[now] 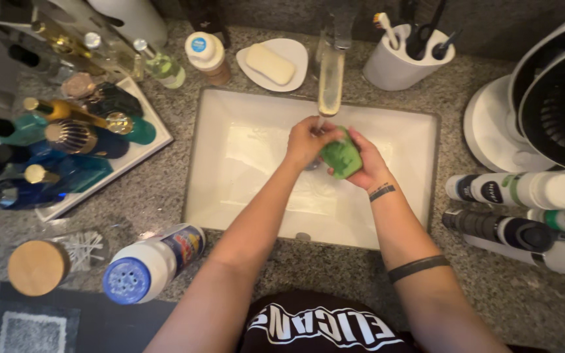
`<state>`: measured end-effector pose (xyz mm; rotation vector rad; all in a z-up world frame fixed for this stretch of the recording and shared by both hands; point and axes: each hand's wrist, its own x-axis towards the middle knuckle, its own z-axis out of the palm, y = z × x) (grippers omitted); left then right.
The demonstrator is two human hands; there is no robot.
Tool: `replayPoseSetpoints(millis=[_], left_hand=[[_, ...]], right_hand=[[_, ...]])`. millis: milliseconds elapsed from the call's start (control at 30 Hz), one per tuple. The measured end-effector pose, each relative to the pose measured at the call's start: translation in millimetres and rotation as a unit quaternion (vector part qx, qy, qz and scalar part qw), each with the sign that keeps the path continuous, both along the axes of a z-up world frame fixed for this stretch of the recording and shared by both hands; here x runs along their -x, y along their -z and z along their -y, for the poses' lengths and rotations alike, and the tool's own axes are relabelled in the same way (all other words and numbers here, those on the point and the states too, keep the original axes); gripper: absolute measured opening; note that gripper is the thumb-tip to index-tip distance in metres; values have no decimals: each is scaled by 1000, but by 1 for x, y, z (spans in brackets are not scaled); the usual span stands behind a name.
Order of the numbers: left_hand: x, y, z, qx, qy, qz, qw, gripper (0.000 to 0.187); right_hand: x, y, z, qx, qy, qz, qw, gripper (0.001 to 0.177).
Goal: The person cleans a bathroom countertop by moving various toiletries and decorative items aside, wiping the surface with a sponge, rinsing the sponge under running water, and then returning the items to their original positions.
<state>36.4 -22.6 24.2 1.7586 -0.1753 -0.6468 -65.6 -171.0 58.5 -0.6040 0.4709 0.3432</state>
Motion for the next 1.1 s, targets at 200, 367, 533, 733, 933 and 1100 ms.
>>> replayPoseSetpoints(millis=[200,367,533,733,933,1100], left_hand=[[-10,45,-34,215,-310,66,924,17],[10,77,-63,175,-364,-35,914,37],[13,70,-73,97,-325,-101,935,52],[23,21,-48,221,-244,7,944,31],[22,-6,-9,185,-196,47,962,51],[15,6,4,184,-157,73,967,36]], right_hand=[[-60,16,-22,120,-108,19,987,39],[-118,18,-47,333,-197,128,913,29],[-124,16,-49,489,-228,218,813,20],[-85,7,-37,412,-131,140,891,44],[-50,12,-17,293,-48,113,948,96],[-27,31,-7,315,-6,65,947,94]])
